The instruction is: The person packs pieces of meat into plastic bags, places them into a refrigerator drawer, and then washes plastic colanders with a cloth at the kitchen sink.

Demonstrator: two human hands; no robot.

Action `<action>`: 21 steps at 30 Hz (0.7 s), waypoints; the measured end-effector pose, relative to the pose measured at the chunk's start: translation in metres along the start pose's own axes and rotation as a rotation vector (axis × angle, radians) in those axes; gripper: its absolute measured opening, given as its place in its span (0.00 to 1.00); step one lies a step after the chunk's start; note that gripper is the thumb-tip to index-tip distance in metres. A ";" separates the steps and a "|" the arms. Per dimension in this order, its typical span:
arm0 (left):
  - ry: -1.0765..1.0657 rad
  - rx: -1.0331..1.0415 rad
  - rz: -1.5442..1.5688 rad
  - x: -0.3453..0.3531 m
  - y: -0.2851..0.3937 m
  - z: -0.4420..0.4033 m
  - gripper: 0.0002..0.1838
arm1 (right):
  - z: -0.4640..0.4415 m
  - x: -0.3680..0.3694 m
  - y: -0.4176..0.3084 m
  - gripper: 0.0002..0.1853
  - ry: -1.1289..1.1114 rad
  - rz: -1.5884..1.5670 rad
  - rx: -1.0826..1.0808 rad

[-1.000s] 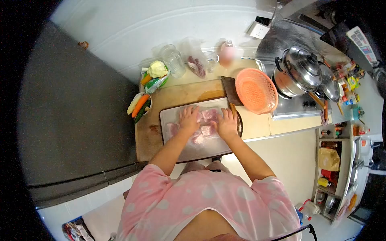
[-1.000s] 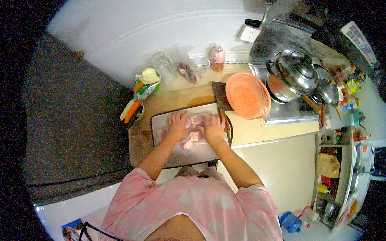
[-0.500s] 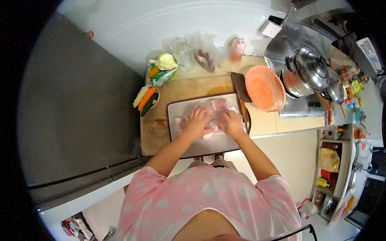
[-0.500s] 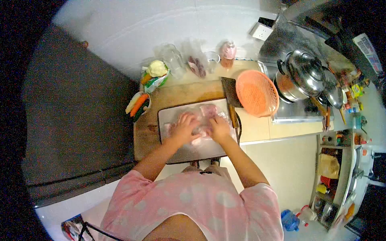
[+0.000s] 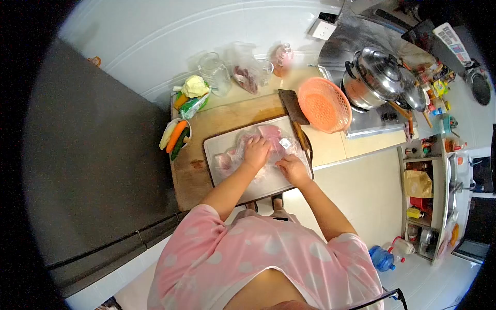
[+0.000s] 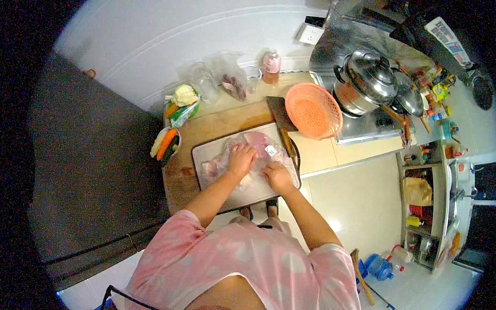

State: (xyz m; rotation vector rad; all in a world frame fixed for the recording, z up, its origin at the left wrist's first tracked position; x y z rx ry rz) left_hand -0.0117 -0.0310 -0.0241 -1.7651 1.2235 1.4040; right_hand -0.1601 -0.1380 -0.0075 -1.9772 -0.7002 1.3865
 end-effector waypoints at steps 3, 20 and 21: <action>-0.080 0.027 -0.010 -0.020 0.010 0.009 0.12 | 0.006 0.019 0.007 0.12 0.028 0.234 0.011; -0.262 0.170 0.029 -0.030 0.036 0.021 0.12 | 0.059 -0.001 0.012 0.16 0.287 -0.079 0.588; -0.260 0.174 0.034 -0.026 0.035 0.021 0.11 | 0.059 -0.001 0.013 0.15 0.212 -0.124 0.567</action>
Point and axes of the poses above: each hand's wrist, its own z-axis away from the middle knuckle, its own x-axis out of the palm, y = z × x, the point moved 1 cm from there along -z, towards the middle knuckle, and after that the axes turned 14 degrees about -z, right-handed, at the moved point
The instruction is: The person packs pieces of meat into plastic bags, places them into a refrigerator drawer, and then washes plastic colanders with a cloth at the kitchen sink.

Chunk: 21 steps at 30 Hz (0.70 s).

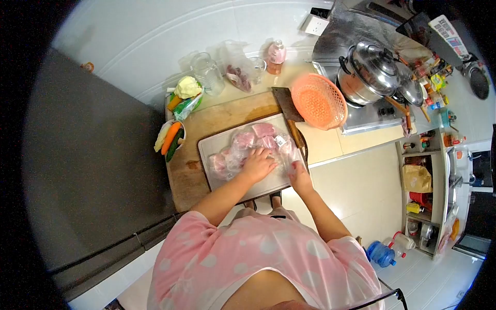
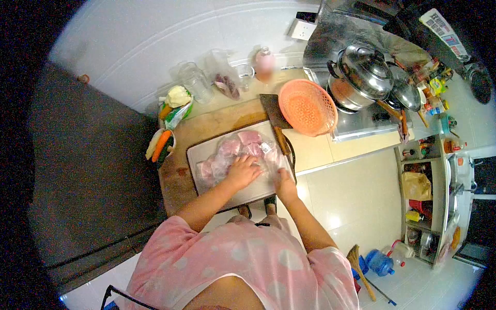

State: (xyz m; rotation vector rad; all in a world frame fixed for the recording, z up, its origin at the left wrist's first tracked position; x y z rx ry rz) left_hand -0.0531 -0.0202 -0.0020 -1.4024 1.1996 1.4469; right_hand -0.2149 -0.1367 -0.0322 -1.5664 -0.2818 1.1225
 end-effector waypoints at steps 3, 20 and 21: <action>-0.008 0.021 -0.003 0.019 -0.004 -0.003 0.11 | -0.008 -0.002 -0.012 0.10 -0.159 -0.169 -0.056; 0.222 -0.165 -0.030 -0.014 -0.009 -0.001 0.17 | -0.098 0.028 -0.028 0.14 -0.131 0.595 -0.467; 0.206 -0.164 -0.014 -0.016 -0.010 -0.005 0.18 | -0.098 0.031 -0.030 0.14 -0.133 0.635 -0.444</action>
Point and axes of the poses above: each hand's wrist, its own z-axis away from the middle knuckle, its own x-axis out of the palm, y = z × x, the point moved 1 cm from there along -z, towards the middle knuckle, and after that the axes turned 14 degrees about -z, right-handed, at the moved point
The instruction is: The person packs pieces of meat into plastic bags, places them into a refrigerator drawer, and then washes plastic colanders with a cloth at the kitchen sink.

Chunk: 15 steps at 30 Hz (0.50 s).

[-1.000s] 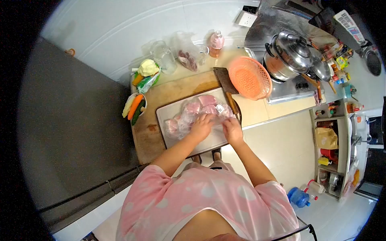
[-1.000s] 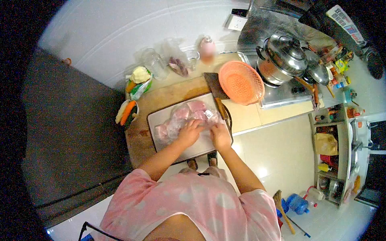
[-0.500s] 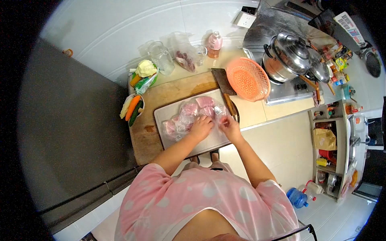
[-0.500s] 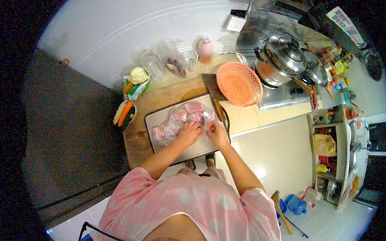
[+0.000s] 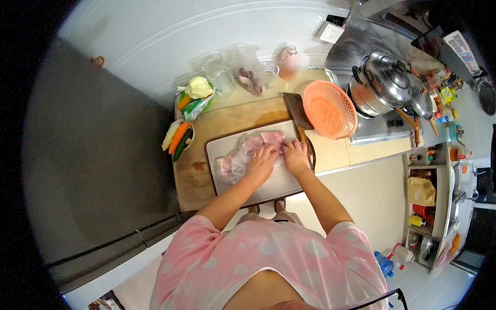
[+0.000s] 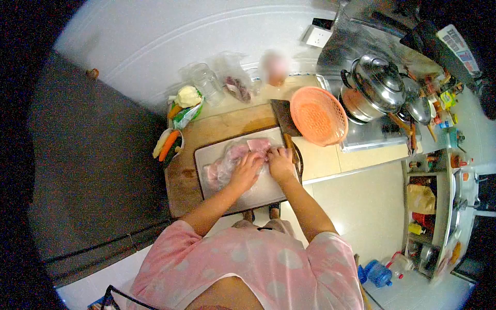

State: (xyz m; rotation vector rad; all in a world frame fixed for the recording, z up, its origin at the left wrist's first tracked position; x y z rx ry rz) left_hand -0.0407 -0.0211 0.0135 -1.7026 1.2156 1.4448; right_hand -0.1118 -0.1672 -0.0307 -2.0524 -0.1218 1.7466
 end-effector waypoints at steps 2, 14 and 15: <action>-0.033 -0.001 0.026 -0.001 -0.002 -0.008 0.20 | -0.005 0.003 -0.006 0.13 -0.032 0.072 0.041; -0.272 -0.082 0.035 0.028 -0.011 -0.015 0.38 | -0.021 -0.007 0.022 0.16 -0.109 -0.282 0.033; -0.274 -0.086 0.004 0.029 -0.010 -0.015 0.38 | -0.020 -0.006 0.021 0.17 -0.084 -0.257 0.028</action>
Point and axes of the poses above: each hand's wrist, its own z-axis away from the middle knuckle, its own x-axis out of the palm, y = z × x, the point moved 1 cm from there along -z, towards the middle knuckle, and after that the axes turned 14 degrees about -z, right-handed, at the moved point
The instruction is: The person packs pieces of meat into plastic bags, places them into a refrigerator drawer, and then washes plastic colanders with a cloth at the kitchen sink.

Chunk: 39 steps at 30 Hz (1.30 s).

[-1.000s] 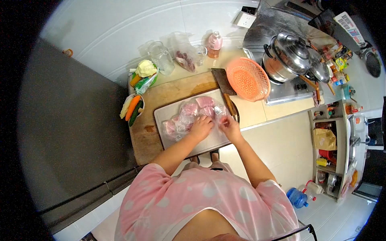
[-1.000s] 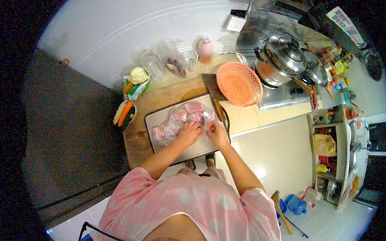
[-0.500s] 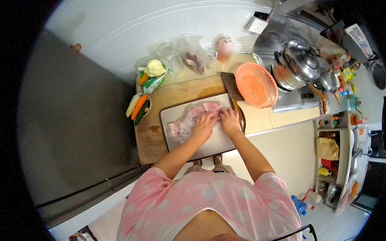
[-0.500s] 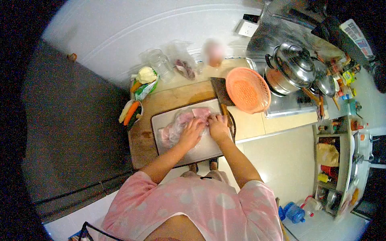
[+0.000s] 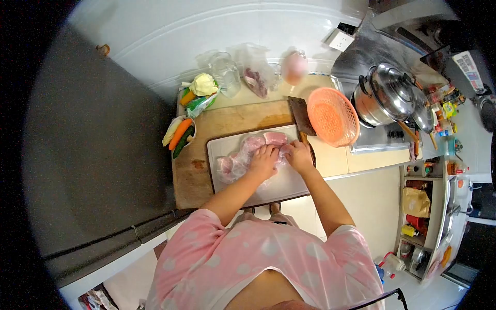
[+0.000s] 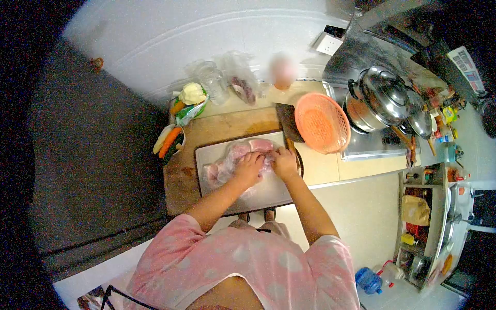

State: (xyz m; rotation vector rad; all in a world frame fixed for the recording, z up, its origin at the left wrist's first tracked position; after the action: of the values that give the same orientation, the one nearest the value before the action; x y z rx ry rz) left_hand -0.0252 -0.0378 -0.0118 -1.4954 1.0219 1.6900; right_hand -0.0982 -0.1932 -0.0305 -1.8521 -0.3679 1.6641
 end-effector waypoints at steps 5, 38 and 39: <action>0.075 -0.036 -0.123 0.022 0.003 -0.005 0.42 | 0.006 0.011 -0.020 0.25 0.096 0.087 -0.089; 0.290 -0.157 0.417 0.031 -0.021 -0.006 0.19 | 0.022 0.029 -0.013 0.26 0.126 -0.397 -0.239; 0.244 -0.204 0.416 0.030 -0.022 -0.010 0.18 | 0.024 0.025 -0.015 0.26 0.096 -0.407 -0.228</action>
State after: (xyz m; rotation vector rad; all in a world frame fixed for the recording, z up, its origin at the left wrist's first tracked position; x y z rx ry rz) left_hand -0.0053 -0.0361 -0.0448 -1.7424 1.4028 1.9773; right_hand -0.1147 -0.1614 -0.0416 -1.8542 -0.8607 1.2945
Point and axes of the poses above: each hand's wrist, its own z-axis away from the middle knuckle, its own x-axis out of the palm, y = z × x, the point moved 1 cm from there along -z, towards the middle knuckle, and after that the axes turned 14 degrees about -z, right-handed, at the moved point
